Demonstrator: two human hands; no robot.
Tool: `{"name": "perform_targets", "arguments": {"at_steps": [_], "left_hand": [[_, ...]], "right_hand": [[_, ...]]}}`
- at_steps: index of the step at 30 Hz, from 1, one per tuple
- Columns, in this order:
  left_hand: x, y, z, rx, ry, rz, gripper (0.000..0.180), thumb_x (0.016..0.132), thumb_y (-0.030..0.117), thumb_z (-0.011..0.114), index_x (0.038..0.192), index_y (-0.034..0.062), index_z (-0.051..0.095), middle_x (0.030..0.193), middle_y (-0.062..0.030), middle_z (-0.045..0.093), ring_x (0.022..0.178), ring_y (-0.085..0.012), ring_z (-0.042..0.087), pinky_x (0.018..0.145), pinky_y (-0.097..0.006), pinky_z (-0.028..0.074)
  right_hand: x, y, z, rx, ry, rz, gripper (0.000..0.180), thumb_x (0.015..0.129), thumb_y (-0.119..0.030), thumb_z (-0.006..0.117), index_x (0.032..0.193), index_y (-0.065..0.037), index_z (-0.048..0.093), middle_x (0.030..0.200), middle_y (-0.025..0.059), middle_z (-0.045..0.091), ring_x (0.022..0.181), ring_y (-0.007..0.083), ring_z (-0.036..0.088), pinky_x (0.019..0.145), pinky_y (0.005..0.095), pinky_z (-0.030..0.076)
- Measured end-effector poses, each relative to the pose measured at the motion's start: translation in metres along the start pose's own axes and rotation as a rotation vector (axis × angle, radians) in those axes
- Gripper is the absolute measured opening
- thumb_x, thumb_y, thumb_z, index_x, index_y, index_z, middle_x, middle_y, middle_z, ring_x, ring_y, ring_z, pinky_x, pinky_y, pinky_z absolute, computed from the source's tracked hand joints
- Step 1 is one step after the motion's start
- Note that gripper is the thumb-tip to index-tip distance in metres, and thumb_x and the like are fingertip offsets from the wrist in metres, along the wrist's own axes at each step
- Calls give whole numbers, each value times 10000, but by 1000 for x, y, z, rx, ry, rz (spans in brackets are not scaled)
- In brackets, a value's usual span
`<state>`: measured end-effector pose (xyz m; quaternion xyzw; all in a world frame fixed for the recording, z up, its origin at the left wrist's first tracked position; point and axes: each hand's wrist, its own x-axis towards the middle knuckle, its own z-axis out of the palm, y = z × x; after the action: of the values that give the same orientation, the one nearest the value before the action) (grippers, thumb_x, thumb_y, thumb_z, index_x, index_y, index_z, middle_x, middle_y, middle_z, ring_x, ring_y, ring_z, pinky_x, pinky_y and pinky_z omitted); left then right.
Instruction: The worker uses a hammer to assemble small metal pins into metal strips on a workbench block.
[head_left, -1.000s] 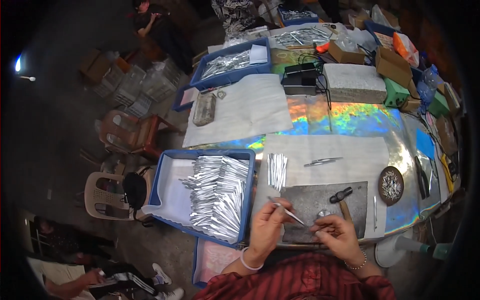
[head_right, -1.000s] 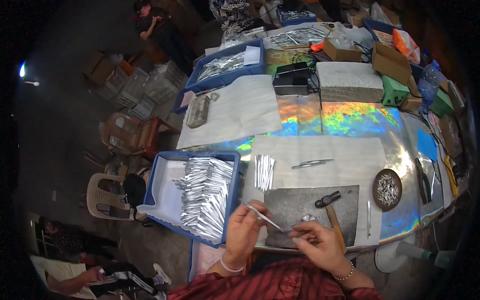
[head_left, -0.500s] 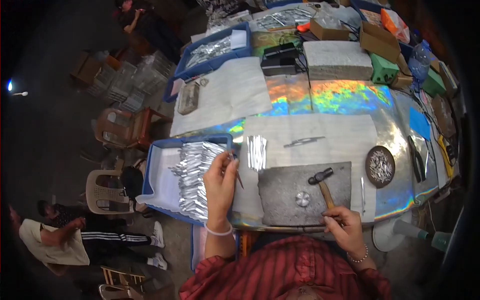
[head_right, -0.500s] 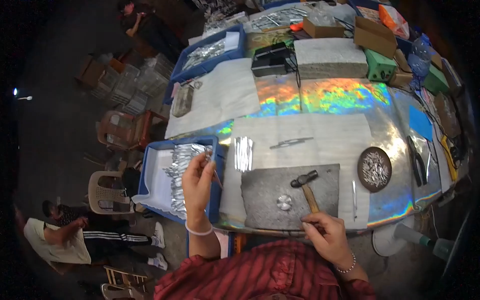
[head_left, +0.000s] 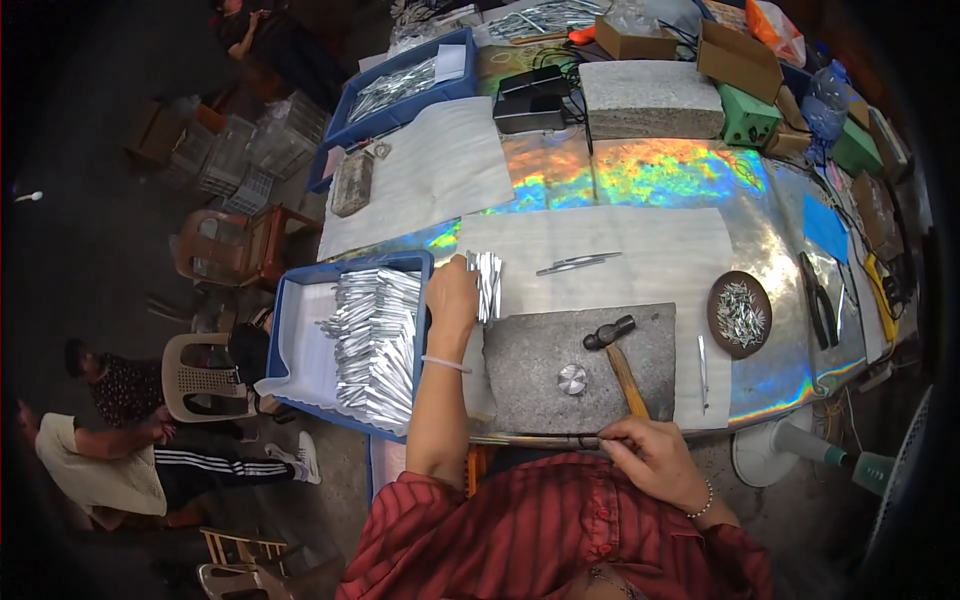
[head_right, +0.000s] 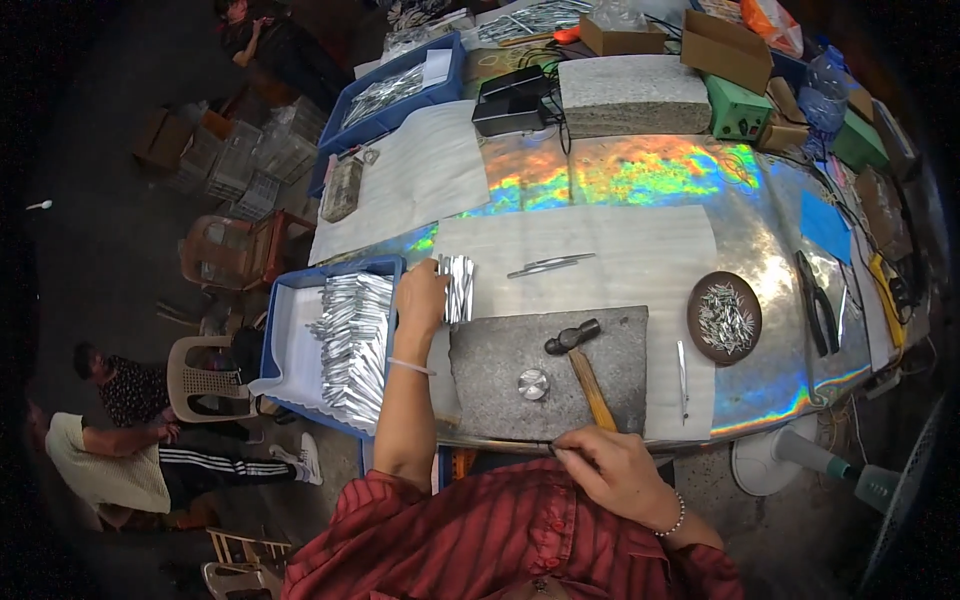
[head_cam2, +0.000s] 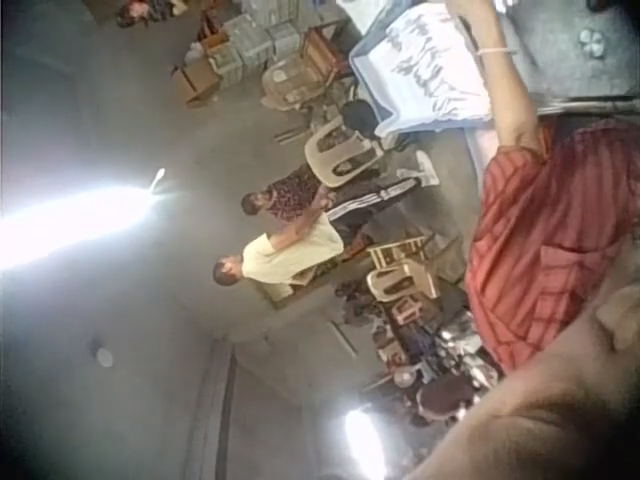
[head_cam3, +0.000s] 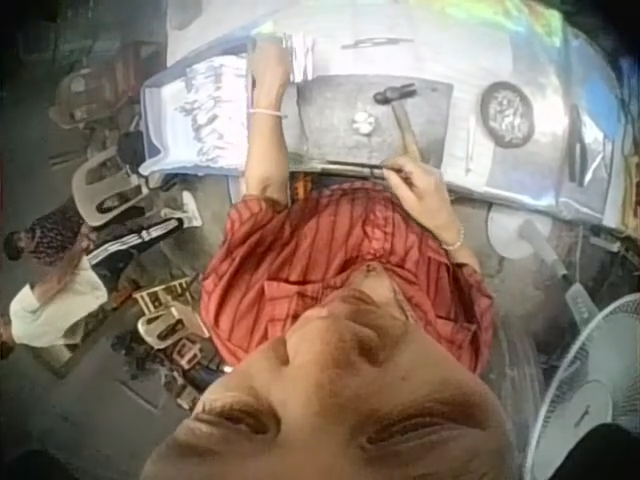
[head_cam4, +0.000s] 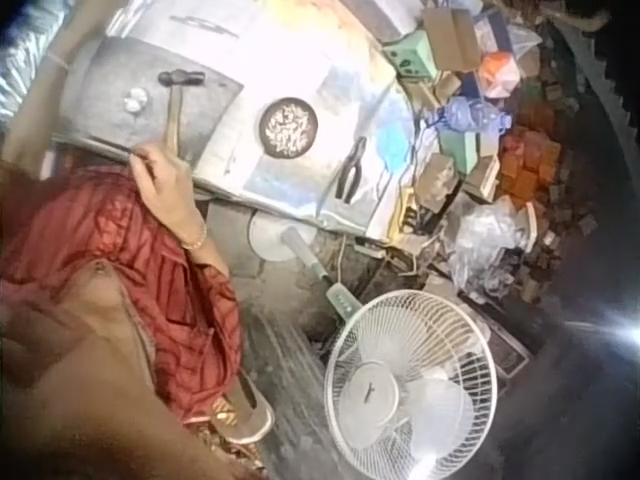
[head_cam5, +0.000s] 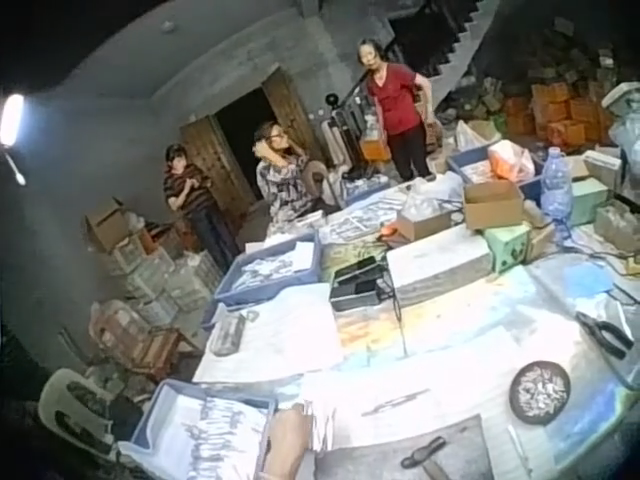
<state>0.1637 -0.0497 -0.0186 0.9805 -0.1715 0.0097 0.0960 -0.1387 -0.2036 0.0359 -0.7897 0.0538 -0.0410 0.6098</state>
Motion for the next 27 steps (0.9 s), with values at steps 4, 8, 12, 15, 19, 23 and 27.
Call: {"name": "perform_targets", "arguments": {"at_steps": [4,8,12,15,19,23,27], "left_hand": [[0,1,4,-29,5,-16,257,752,205,610,915,6,612,872,-233,612,841,-376,588,720,-433,453],[-3,1,2,-86,83,6,218,788,168,564,905,-13,594,871,-231,604,833,-382,582,718,-441,446],[-11,-1,3,-107,154,20,170,813,111,505,905,-16,569,863,-233,594,816,-397,573,700,-469,438],[-11,2,1,-108,36,-34,211,805,110,495,976,-1,550,881,-242,598,841,-406,571,716,-474,440],[-12,-3,8,-189,-2,-8,298,803,143,532,1078,29,535,949,-223,602,891,-391,569,747,-465,440],[-21,-7,4,-239,60,10,327,785,111,552,1097,18,526,1003,-222,584,929,-379,556,776,-437,440],[-46,12,-23,-341,243,210,329,785,57,557,1103,-9,501,1046,-214,538,948,-386,520,786,-415,431]], "right_hand": [[0,6,3,-54,-13,-93,101,793,-85,596,851,-3,586,766,131,612,671,268,616,592,320,481],[4,7,2,-65,-25,-110,98,789,-75,599,855,-2,591,759,129,612,660,258,617,581,310,478],[9,6,3,-79,-52,-110,103,800,-105,593,849,-17,569,773,127,610,677,281,613,592,332,483],[8,3,4,-101,-43,-143,108,800,-113,596,858,-24,574,777,124,611,684,279,614,598,332,487],[6,6,5,-118,-26,-162,122,804,-130,595,876,-33,578,790,128,612,714,289,614,611,340,489],[5,8,10,-136,-31,-159,125,804,-125,606,882,-28,605,789,117,624,684,257,625,599,312,491],[-3,1,11,-154,-8,-165,126,812,-131,600,886,-30,601,786,118,621,677,256,621,593,316,488]]}}
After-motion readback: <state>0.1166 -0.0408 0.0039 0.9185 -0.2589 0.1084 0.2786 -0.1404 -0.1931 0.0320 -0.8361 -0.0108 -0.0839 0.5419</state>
